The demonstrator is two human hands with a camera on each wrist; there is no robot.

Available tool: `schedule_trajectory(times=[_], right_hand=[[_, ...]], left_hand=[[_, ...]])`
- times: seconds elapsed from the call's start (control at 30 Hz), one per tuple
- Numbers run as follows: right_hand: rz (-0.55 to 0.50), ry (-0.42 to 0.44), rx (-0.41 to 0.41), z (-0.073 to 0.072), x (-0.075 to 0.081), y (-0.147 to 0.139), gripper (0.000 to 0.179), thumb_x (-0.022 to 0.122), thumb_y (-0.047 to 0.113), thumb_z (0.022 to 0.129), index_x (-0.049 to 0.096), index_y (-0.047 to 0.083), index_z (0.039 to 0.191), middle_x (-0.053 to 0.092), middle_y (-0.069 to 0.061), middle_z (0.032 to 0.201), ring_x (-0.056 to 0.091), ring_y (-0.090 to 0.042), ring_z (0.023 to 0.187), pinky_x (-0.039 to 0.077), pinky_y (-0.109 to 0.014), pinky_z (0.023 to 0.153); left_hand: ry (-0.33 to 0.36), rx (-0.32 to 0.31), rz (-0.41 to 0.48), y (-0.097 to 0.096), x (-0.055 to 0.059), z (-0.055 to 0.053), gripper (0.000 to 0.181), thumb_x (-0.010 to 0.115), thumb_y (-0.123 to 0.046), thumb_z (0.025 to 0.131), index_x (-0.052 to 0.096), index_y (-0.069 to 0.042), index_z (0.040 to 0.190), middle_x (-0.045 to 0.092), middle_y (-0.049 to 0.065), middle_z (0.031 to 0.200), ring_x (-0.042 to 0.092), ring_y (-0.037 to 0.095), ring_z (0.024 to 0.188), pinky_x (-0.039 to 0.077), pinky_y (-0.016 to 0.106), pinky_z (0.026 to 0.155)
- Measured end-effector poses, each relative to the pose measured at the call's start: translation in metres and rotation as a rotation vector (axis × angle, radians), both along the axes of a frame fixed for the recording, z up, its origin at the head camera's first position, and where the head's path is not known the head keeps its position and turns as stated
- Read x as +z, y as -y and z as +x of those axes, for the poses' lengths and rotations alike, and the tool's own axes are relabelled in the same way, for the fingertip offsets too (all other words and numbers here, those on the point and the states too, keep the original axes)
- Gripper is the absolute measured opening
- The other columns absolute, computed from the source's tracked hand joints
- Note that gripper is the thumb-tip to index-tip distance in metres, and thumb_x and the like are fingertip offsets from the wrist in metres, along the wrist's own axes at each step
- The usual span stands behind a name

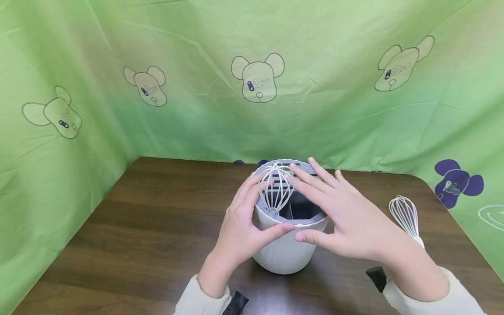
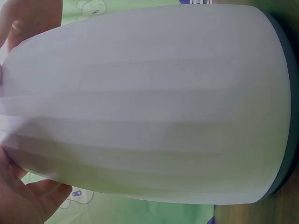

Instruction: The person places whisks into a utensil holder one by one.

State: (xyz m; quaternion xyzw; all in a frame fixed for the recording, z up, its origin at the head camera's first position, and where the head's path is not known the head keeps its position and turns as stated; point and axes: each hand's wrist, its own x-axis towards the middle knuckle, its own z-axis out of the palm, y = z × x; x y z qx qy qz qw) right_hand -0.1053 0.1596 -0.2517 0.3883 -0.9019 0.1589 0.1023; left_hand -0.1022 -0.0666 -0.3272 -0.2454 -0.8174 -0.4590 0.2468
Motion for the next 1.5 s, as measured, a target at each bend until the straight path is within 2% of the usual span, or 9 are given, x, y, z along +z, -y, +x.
schedule_trajectory(times=[0.1,0.2,0.37,0.5,0.97,1.33,1.5], right_hand=[[0.095,-0.067,-0.016,0.004,-0.002,-0.004,0.089,0.066,0.063,0.084,0.030,0.028,0.157,0.019,0.001,0.167,0.004,-0.028,0.156,0.012,-0.074,0.115],[0.140,-0.101,-0.052,0.008,-0.003,-0.007,0.093,0.064,0.069,0.081,0.026,0.032,0.158,0.014,0.001,0.168,-0.001,-0.026,0.157,0.008,-0.075,0.115],[0.163,-0.151,-0.083,0.011,-0.007,-0.017,0.100,0.056,0.083,0.075,0.025,0.036,0.157,0.012,0.001,0.168,-0.002,-0.025,0.157,-0.004,-0.073,0.115],[0.168,-0.181,-0.098,0.014,-0.011,-0.025,0.106,0.053,0.088,0.069,0.026,0.036,0.157,0.011,-0.002,0.169,-0.002,-0.027,0.156,-0.009,-0.072,0.115],[0.165,-0.210,-0.163,0.025,-0.019,-0.045,0.108,0.057,0.087,0.067,0.028,0.033,0.157,0.011,0.000,0.168,-0.002,-0.026,0.157,-0.012,-0.068,0.117],[0.183,-0.181,-0.237,0.029,-0.023,-0.061,0.106,0.070,0.073,0.070,0.025,0.033,0.158,0.008,0.001,0.169,-0.006,-0.021,0.156,-0.015,-0.064,0.118],[0.169,-0.170,-0.270,0.030,-0.028,-0.074,0.106,0.074,0.067,0.071,0.025,0.032,0.158,0.007,0.001,0.169,-0.008,-0.020,0.156,-0.016,-0.063,0.118]], left_hand=[[0.010,0.007,-0.012,0.000,0.000,-0.001,0.079,0.086,-0.042,0.073,0.052,-0.019,0.141,0.041,-0.006,0.154,0.035,0.015,0.147,0.042,0.048,0.112],[0.011,0.008,-0.015,0.000,0.001,-0.002,0.080,0.086,-0.042,0.073,0.052,-0.019,0.141,0.041,-0.006,0.154,0.035,0.015,0.147,0.042,0.047,0.112],[0.003,0.005,-0.013,0.000,0.001,-0.003,0.079,0.086,-0.042,0.073,0.052,-0.019,0.140,0.041,-0.006,0.154,0.036,0.015,0.146,0.042,0.046,0.112],[0.004,0.009,-0.012,0.000,0.000,-0.003,0.079,0.086,-0.043,0.073,0.052,-0.019,0.140,0.041,-0.007,0.154,0.037,0.014,0.146,0.042,0.046,0.112],[0.001,0.014,-0.014,0.000,0.000,-0.001,0.080,0.087,-0.043,0.072,0.053,-0.019,0.140,0.043,-0.006,0.153,0.038,0.015,0.145,0.043,0.044,0.112],[0.053,0.032,-0.005,0.000,0.001,0.002,0.081,0.087,-0.044,0.071,0.052,-0.023,0.142,0.041,-0.008,0.154,0.035,0.015,0.147,0.043,0.048,0.111],[0.056,0.036,-0.007,0.000,0.001,0.002,0.082,0.087,-0.044,0.071,0.051,-0.023,0.142,0.040,-0.008,0.155,0.034,0.015,0.148,0.043,0.048,0.112]])
